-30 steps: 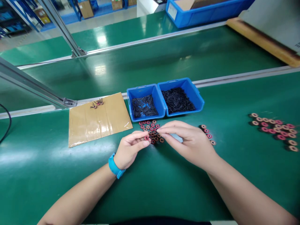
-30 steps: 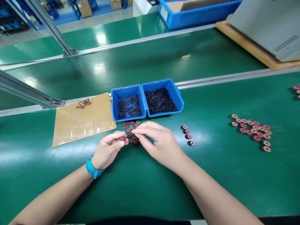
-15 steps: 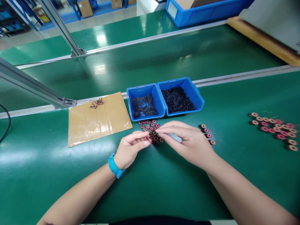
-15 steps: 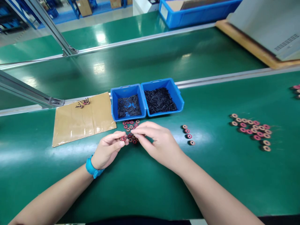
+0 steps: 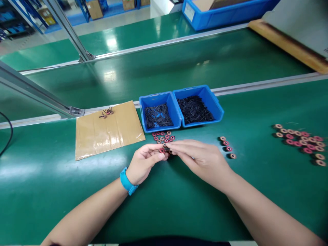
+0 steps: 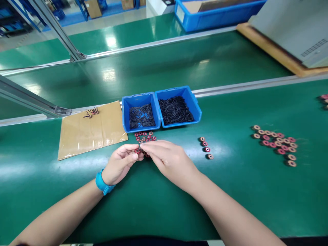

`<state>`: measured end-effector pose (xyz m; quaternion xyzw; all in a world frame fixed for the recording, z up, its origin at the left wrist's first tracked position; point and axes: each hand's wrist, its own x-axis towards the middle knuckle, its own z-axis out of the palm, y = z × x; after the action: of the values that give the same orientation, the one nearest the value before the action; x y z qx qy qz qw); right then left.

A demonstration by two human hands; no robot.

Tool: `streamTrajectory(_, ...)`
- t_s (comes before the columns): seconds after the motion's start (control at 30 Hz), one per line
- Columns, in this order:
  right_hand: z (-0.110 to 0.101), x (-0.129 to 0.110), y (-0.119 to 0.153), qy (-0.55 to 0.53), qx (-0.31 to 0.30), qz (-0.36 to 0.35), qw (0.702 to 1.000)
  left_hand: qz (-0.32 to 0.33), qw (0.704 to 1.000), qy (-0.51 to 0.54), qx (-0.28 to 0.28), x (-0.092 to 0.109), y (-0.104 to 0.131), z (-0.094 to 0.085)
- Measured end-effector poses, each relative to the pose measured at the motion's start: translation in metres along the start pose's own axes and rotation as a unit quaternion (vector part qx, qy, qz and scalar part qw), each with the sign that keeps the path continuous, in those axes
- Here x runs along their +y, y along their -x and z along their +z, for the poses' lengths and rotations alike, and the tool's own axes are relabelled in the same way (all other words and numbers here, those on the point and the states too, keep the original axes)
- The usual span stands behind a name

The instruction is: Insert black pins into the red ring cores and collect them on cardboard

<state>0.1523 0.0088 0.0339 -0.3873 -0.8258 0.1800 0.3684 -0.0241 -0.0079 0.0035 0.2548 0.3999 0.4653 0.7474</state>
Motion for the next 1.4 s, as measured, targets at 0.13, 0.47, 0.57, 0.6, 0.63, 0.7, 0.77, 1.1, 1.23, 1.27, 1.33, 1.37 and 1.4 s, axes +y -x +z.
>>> streamTrajectory(0.13, 0.003, -0.002, 0.001, 0.005, 0.003, 0.014, 1.000, -0.008, 1.000, 0.010, -0.006, 0.000, 0.000, 0.001)
streamTrajectory(0.47, 0.001, 0.000, 0.000, -0.074, 0.040, 0.164, 0.983, -0.038, 0.998, 0.043, -0.007, 0.002, 0.001, 0.001)
streamTrajectory(0.57, -0.001, -0.001, -0.003, -0.114, 0.064, 0.221, 0.966, -0.057, 0.997, 0.043, -0.017, 0.002, 0.002, 0.000)
streamTrajectory(0.6, -0.002, -0.001, -0.003, -0.132, 0.066, 0.232, 0.961, -0.062, 0.997, 0.042, -0.023, 0.001, 0.002, 0.000)
streamTrajectory(0.63, -0.002, -0.001, -0.004, -0.148, 0.067, 0.238, 0.958, -0.067, 0.996, 0.040, -0.029, 0.001, 0.003, 0.000)
streamTrajectory(0.7, -0.002, -0.003, -0.004, -0.165, 0.062, 0.239, 0.955, -0.074, 0.996, 0.039, -0.041, 0.002, 0.003, 0.000)
streamTrajectory(0.77, -0.002, -0.004, -0.004, -0.165, 0.057, 0.235, 0.956, -0.077, 0.995, 0.040, -0.051, 0.002, 0.004, 0.001)
streamTrajectory(1.1, -0.004, -0.008, -0.007, -0.151, 0.027, 0.215, 0.964, -0.083, 0.994, 0.035, -0.056, 0.002, 0.005, 0.001)
streamTrajectory(1.23, -0.006, -0.002, -0.004, -0.211, -0.056, 0.198, 0.956, -0.083, 0.994, 0.033, -0.059, 0.002, 0.005, 0.001)
streamTrajectory(1.27, -0.007, 0.001, -0.004, -0.232, -0.070, 0.197, 0.950, -0.083, 0.994, 0.035, -0.059, 0.003, 0.005, 0.001)
streamTrajectory(1.33, -0.009, 0.006, -0.002, -0.248, -0.067, 0.204, 0.945, -0.084, 0.994, 0.044, -0.058, 0.003, 0.004, 0.001)
streamTrajectory(1.37, -0.010, 0.008, -0.002, -0.236, -0.055, 0.208, 0.948, -0.084, 0.994, 0.050, -0.058, 0.002, 0.004, 0.001)
streamTrajectory(1.4, -0.011, 0.009, -0.002, -0.214, -0.043, 0.205, 0.954, -0.084, 0.993, 0.056, -0.057, 0.002, 0.004, 0.001)
